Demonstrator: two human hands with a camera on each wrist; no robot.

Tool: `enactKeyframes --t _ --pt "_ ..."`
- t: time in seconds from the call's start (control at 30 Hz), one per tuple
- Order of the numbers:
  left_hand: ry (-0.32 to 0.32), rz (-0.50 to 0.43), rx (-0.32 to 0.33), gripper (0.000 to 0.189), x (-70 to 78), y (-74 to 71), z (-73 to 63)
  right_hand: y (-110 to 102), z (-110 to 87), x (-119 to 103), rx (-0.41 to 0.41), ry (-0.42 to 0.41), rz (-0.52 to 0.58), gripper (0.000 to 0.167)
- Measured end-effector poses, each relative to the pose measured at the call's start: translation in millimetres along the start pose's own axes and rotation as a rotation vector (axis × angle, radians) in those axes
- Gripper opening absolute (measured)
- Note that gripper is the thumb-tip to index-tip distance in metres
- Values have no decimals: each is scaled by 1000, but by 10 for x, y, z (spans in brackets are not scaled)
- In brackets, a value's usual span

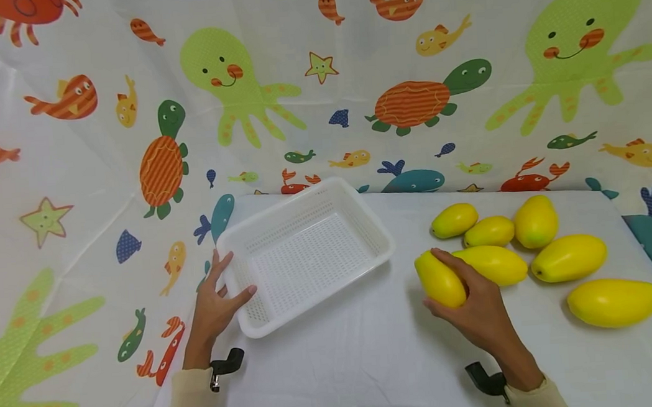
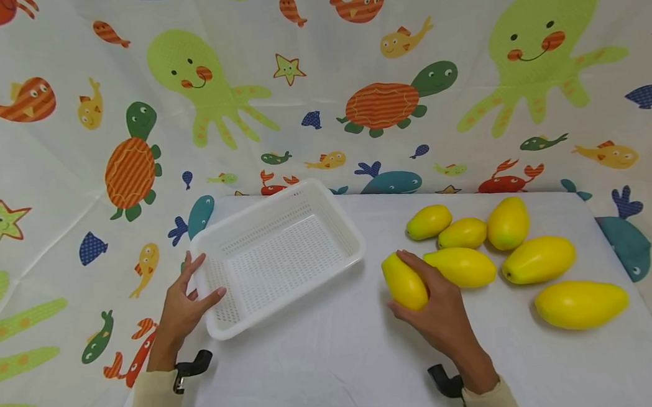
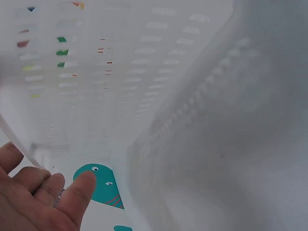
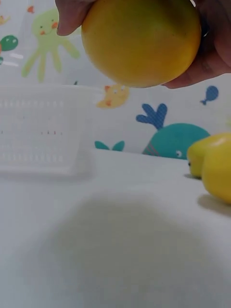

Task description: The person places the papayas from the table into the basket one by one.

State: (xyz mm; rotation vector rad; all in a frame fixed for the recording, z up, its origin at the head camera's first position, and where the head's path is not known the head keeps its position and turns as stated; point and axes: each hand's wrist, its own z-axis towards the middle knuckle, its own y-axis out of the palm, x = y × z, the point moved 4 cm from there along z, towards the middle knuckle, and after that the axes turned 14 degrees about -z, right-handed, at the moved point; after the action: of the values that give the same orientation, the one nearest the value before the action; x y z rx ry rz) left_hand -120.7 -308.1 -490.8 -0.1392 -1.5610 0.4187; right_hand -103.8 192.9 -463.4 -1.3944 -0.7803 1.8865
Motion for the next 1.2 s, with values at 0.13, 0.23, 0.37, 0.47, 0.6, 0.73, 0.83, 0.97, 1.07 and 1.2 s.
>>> enactKeyframes --t 0.13,0.23,0.37,0.47,0.6,0.73,0.83,0.97,1.07,1.2 --pt "0 -4 0 101 10 26 -19 10 85 -86 13 -63 25 94" --pt "-4 -3 0 101 0 48 -36 20 140 -151 13 -101 39 95" --pt "-1 2 -1 103 -15 68 -56 24 208 -237 9 -136 54 96" --pt "-2 7 -1 103 -16 75 -74 21 256 -303 -2 -159 62 95" --pt "-8 6 -10 102 -16 99 -94 6 323 -382 -7 -193 55 94" --pt "-4 0 -19 102 -11 134 -100 -18 401 -456 -13 -218 45 94" --pt "-7 -6 -24 101 10 155 -107 -32 453 -514 -24 -235 44 93" --pt "-10 -12 -21 101 37 178 -122 -42 509 -595 -36 -269 54 91" --pt "-7 -10 -18 100 52 194 -130 -43 543 -646 -42 -287 61 91" --pt "4 -8 -19 100 69 212 -132 -42 586 -702 -41 -304 67 91"
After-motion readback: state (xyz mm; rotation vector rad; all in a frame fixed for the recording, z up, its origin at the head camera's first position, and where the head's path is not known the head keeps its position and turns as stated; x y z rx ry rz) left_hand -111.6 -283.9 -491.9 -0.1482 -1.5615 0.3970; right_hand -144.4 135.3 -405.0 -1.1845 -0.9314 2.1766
